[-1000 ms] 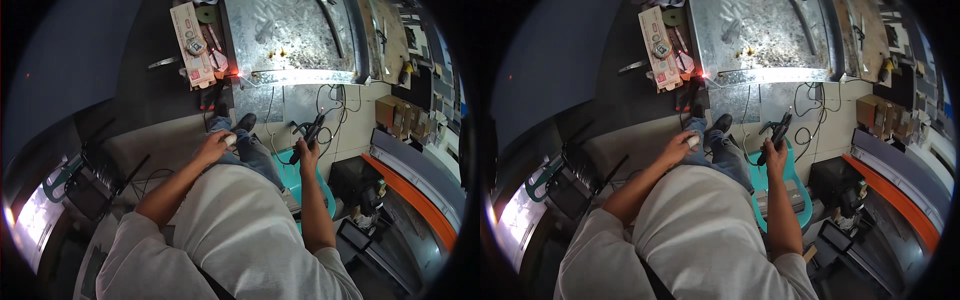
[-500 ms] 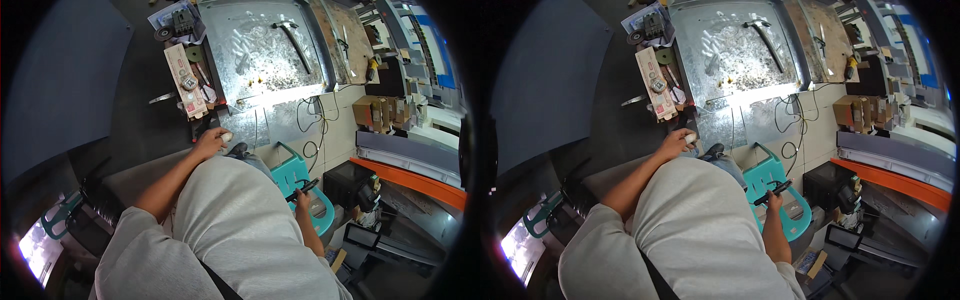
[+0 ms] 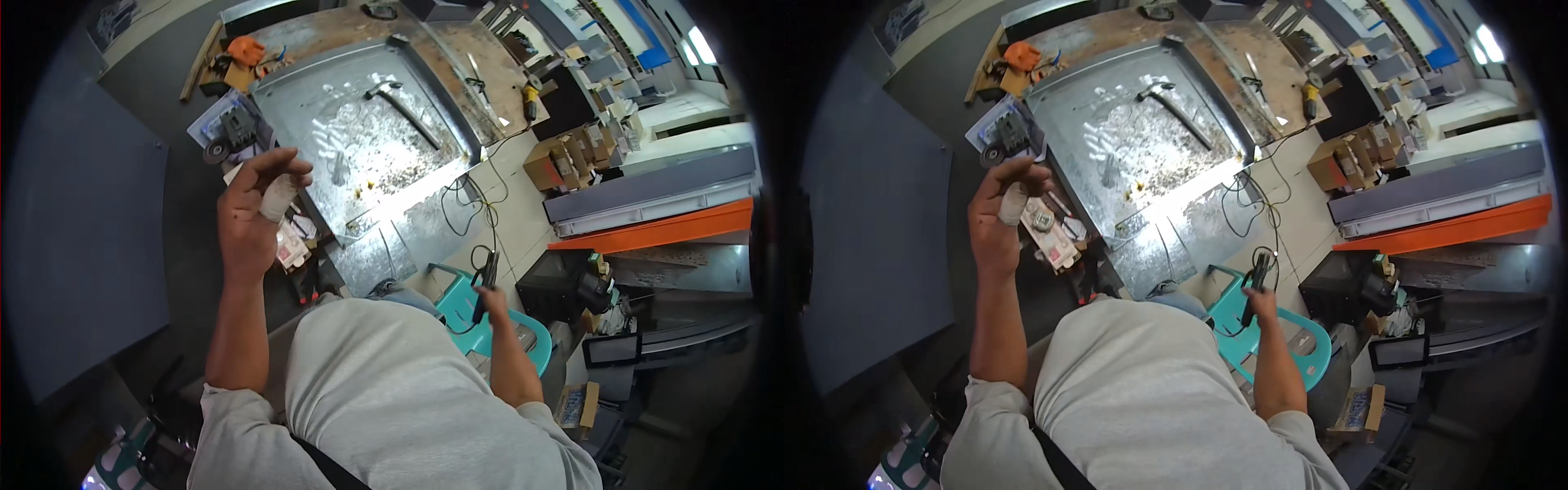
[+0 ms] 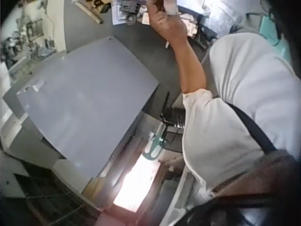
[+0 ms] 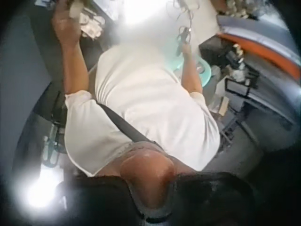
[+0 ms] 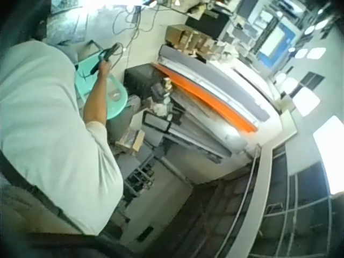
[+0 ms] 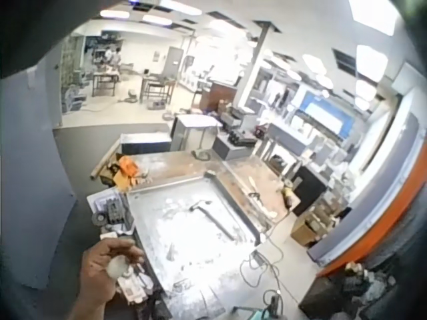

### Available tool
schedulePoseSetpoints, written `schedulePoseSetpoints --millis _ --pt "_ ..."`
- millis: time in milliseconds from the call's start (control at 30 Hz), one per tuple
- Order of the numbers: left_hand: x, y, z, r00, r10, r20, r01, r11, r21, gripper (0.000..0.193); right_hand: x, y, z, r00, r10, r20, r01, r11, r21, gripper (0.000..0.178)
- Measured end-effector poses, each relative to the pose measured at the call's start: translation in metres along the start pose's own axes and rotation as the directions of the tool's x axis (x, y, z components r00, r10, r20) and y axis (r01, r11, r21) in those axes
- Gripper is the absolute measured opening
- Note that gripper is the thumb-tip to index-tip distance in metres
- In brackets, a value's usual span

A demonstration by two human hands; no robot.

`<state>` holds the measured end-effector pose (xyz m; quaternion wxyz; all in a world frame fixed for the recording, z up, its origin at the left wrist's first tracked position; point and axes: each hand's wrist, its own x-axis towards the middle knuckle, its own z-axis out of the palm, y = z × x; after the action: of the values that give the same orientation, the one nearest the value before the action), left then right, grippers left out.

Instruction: The person welds the corners of a metal tray on a workbench using a welding tool and a hammer. They then rotate the metal tray, weld additional spots, and touch the edges by hand.

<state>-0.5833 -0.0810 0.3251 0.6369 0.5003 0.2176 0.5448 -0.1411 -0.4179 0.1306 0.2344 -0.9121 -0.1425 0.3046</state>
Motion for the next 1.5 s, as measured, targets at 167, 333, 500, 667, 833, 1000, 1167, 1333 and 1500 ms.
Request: schedulePoseSetpoints --millis 167,333,500,667,833,1000,1167,1333,1500 --pt "-0.017 -0.024 -0.026 0.985 -0.172 -0.017 0.173 0.984 0.046 0.029 0.017 -0.141 -0.074 0.983 -0.182 -0.034 0.157 0.723 0.672 0.032" --pt "-0.031 -0.035 -0.036 0.977 -0.188 -0.104 0.193 0.980 0.038 0.028 0.093 -0.127 -0.068 0.978 -0.209 -0.021 0.186 0.813 0.552 0.027" --pt "-0.032 -0.029 -0.050 0.953 -0.147 -0.263 0.190 0.971 0.143 0.026 0.100 -0.169 -0.045 0.983 -0.179 -0.030 0.174 0.879 0.443 0.035" --pt "-0.025 -0.021 -0.030 0.906 -0.141 -0.399 0.242 0.946 0.216 0.027 0.211 -0.191 -0.088 0.928 -0.347 -0.134 0.363 0.924 0.118 0.041" --pt "-0.002 -0.033 0.021 0.872 -0.071 -0.484 0.254 0.911 0.324 0.026 0.361 -0.185 -0.116 0.937 -0.322 -0.134 0.325 0.946 -0.003 0.038" --pt "0.024 -0.059 0.107 0.835 -0.062 -0.547 0.329 0.853 0.405 0.025 0.511 -0.175 -0.077 0.921 -0.305 -0.241 0.343 0.929 0.139 0.041" --pt "0.067 -0.079 0.186 0.845 -0.130 -0.518 0.415 0.772 0.483 0.022 0.699 -0.156 -0.107 0.697 -0.649 -0.304 0.674 0.738 -0.030 0.053" --pt "0.093 -0.062 0.260 0.823 0.000 -0.568 0.447 0.617 0.647 0.028 0.749 -0.201 -0.051 0.759 -0.605 -0.240 0.651 0.697 0.301 0.052" --pt "0.111 -0.031 0.317 0.825 0.316 -0.469 0.278 0.494 0.824 0.034 0.745 -0.253 -0.033 0.864 -0.503 0.008 0.490 0.844 0.217 0.062"
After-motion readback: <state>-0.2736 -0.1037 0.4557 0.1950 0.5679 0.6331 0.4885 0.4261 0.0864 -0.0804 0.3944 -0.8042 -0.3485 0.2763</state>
